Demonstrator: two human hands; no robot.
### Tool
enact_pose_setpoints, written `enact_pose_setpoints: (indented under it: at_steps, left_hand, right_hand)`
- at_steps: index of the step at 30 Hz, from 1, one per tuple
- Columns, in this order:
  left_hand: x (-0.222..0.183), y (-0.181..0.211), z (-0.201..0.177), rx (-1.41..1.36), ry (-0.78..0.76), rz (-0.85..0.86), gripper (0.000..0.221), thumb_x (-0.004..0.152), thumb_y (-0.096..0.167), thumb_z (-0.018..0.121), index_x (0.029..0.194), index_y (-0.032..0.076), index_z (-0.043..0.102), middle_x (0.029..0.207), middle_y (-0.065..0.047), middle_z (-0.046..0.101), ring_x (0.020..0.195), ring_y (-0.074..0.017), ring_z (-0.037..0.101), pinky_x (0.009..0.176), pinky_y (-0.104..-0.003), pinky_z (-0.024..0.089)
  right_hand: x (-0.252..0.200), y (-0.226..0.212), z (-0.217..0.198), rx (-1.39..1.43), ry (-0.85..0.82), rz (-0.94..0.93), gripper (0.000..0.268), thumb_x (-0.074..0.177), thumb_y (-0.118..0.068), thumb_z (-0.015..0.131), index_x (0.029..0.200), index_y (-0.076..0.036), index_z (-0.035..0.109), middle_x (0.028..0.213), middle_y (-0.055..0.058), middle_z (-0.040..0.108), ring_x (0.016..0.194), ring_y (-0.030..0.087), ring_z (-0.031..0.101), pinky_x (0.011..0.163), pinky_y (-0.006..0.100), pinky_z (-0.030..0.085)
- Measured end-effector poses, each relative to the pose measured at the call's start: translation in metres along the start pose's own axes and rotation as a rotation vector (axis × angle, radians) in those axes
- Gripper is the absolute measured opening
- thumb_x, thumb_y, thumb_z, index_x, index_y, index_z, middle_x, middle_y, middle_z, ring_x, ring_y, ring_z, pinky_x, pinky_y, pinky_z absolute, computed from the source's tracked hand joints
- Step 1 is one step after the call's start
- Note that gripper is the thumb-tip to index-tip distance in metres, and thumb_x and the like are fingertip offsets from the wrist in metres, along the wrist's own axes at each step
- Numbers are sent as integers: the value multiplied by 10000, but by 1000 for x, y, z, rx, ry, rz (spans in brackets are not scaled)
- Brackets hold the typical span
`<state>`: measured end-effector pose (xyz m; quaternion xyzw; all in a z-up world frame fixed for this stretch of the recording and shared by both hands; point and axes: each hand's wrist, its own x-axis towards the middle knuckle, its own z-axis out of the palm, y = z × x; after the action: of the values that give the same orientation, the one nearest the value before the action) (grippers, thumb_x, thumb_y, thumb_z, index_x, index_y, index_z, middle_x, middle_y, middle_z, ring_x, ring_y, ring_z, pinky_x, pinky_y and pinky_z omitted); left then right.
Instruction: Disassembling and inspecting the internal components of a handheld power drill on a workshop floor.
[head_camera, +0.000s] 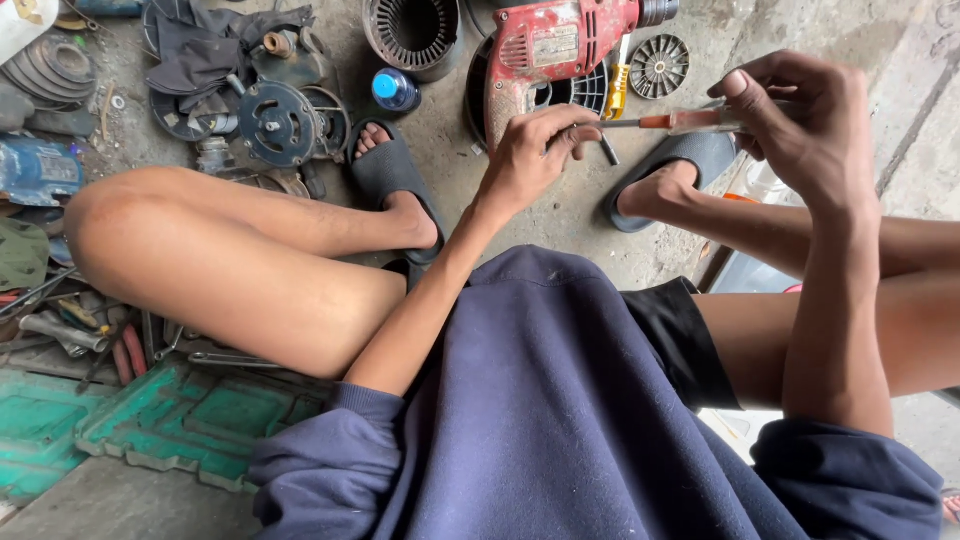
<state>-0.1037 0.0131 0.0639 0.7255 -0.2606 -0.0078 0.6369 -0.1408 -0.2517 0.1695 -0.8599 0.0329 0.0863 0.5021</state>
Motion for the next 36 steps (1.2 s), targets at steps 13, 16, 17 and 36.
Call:
enact_pose_setpoints:
  at_steps: [13, 16, 17, 36]
  left_hand:
    - [-7, 5, -19, -120, -94, -227, 279, 891, 351, 719, 834, 87, 790, 528, 55, 710, 377, -19, 525, 383, -161, 324]
    - [-4, -8, -19, -604, -92, -285, 308, 922, 270, 724, 926, -38, 719, 640, -140, 732, 431, -180, 650, 395, -247, 538]
    - [-2, -8, -25, -537, -36, -277, 268, 918, 241, 736, 926, -27, 735, 692, -116, 730, 538, -171, 696, 455, -237, 551]
    - [-9, -50, -96, -116, 478, -856, 428, 1010, 378, 560, 728, 66, 640, 503, 70, 386, 359, -38, 282, 302, -222, 221]
  right_hand:
    - [1, -15, 15, -447, -357, 141, 377, 986, -148, 703, 1311, 42, 709, 907, 224, 753, 552, 244, 605, 372, 318, 381]
    - [-4, -65, 52, -643, -492, 452, 505, 931, -526, 736, 769, -53, 663, 588, 67, 575, 456, 147, 467, 421, 317, 370]
    - [-2, -65, 56, -517, -482, 435, 402, 952, -441, 694, 962, -39, 693, 751, 85, 677, 556, 178, 562, 488, 338, 430]
    - [76, 81, 122, -967, 321, -697, 51, 1040, -131, 736, 1067, -95, 714, 914, -10, 614, 499, 58, 499, 339, 212, 386]
